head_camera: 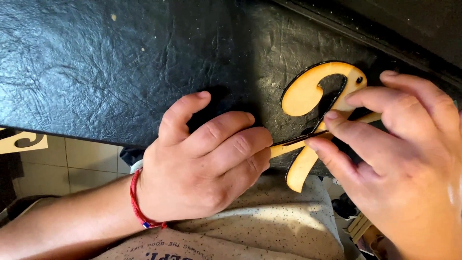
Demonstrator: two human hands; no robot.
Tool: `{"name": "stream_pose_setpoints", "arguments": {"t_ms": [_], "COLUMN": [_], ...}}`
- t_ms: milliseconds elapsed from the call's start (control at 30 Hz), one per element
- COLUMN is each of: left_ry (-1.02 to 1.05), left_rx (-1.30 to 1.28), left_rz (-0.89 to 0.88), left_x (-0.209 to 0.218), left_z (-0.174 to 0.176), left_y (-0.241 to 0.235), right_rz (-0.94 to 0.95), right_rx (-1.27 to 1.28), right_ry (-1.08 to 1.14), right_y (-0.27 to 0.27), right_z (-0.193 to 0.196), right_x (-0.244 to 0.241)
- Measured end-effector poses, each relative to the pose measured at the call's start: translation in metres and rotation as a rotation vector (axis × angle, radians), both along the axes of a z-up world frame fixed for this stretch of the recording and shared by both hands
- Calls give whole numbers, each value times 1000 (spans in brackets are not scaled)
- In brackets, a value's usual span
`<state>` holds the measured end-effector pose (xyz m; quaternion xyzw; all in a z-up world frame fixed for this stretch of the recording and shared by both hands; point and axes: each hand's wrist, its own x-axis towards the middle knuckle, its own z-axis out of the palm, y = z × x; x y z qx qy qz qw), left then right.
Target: Applying adhesive to laser-cut wooden letters and assembling them on a work surface.
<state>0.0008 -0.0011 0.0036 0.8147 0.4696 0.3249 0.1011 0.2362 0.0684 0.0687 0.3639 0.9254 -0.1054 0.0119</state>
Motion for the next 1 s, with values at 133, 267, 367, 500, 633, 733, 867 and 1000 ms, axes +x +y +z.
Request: {"name": "stream_pose_setpoints", "arguments": {"t_ms": [133, 267, 367, 500, 633, 733, 867, 1000], "left_ry": [-4, -11, -10, 0, -2, 6, 3, 29], "left_rx": [-9, -15, -11, -2, 16, 30, 52, 70], "left_rz": [-7, -3, 0, 11, 27, 31, 29, 2], "left_x": [-1, 0, 0, 0, 1, 1, 1, 0], "left_z": [0, 0, 0, 0, 0, 0, 0, 1], "left_y": [0, 0, 0, 0, 0, 0, -2, -2], "right_rz": [-2, 0, -4, -33, -57, -42, -49, 50], "right_rx": [0, -9, -3, 30, 42, 39, 101, 116], "right_ry": [2, 10, 0, -31, -23, 81, 225, 253], "right_y": [1, 2, 1, -3, -7, -11, -34, -47], "right_z": [-2, -2, -3, -4, -5, -9, -15, -21], "right_x": [2, 2, 2, 4, 6, 13, 20, 11]}}
